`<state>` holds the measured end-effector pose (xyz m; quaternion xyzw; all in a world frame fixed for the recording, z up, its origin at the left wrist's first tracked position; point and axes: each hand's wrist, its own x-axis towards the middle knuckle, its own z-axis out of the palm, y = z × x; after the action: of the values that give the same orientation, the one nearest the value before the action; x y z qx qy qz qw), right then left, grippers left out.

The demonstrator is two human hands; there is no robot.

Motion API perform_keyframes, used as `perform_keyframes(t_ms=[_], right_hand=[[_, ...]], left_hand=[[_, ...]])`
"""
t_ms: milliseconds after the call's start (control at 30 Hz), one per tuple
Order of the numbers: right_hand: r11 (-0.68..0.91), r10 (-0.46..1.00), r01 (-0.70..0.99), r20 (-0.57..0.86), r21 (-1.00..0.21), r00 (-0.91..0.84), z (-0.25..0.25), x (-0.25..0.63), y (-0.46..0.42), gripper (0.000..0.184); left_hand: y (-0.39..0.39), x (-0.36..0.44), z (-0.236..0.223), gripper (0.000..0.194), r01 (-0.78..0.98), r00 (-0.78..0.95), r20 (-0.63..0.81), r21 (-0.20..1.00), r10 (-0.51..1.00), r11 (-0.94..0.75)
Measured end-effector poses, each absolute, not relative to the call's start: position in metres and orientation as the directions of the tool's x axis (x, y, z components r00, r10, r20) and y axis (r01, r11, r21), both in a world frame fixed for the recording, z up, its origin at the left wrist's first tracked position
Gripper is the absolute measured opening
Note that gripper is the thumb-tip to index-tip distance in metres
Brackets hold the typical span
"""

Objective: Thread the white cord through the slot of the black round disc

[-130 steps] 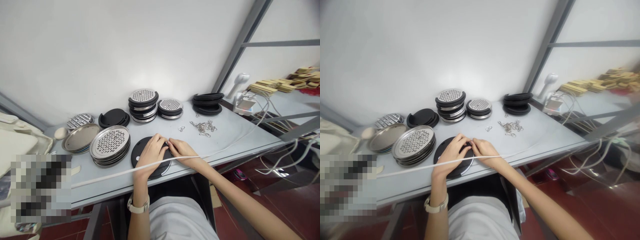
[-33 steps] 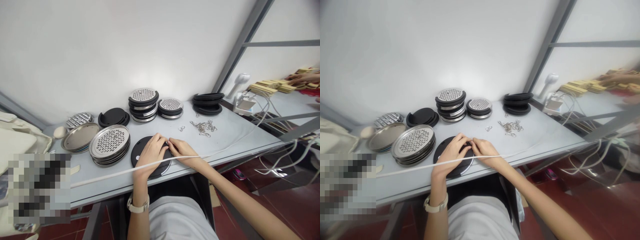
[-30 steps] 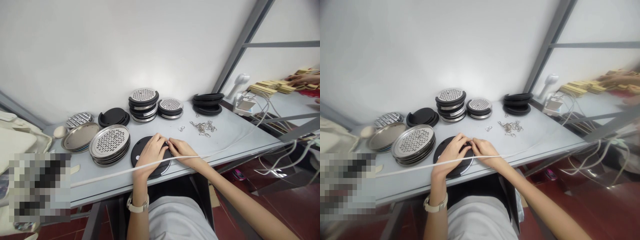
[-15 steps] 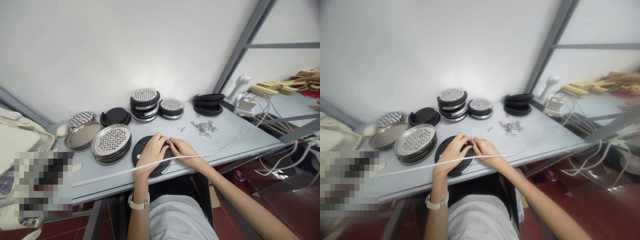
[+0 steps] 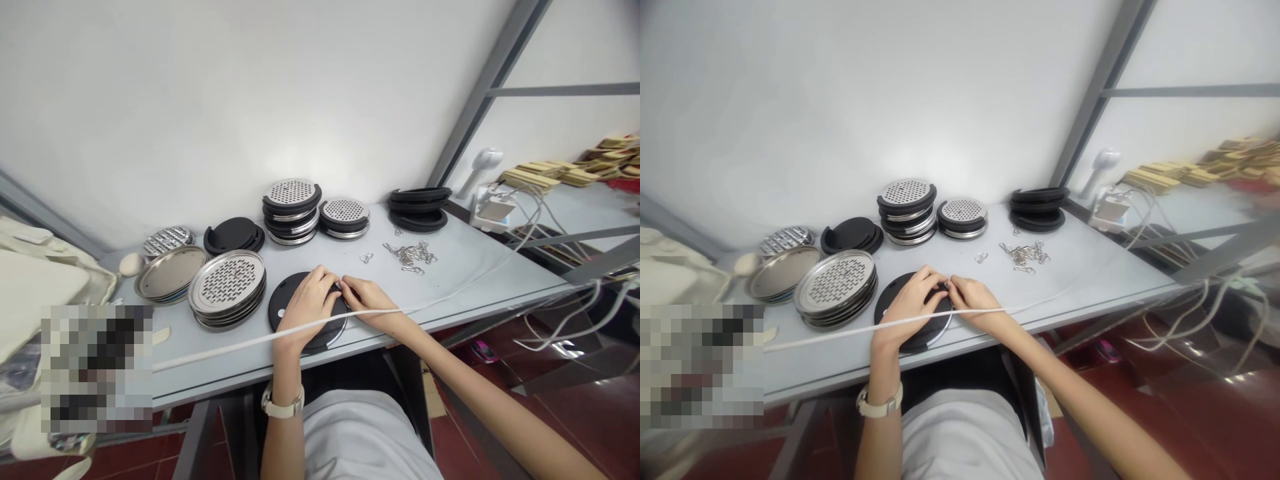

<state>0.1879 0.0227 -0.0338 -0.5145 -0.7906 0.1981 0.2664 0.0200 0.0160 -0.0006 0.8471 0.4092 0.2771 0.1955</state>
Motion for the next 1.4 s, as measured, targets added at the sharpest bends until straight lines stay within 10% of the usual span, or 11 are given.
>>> perform_keyframes(t_ms=[1400], right_hand=[[0.397, 0.915, 0.679, 0.210, -0.617, -0.344, -0.0316, 0.1880, 0.0230, 0.029]], left_hand=[[0.0168, 0.0201, -0.0056, 0.016, 0.600, 0.497, 0.304, 0.557, 0.813, -0.574]])
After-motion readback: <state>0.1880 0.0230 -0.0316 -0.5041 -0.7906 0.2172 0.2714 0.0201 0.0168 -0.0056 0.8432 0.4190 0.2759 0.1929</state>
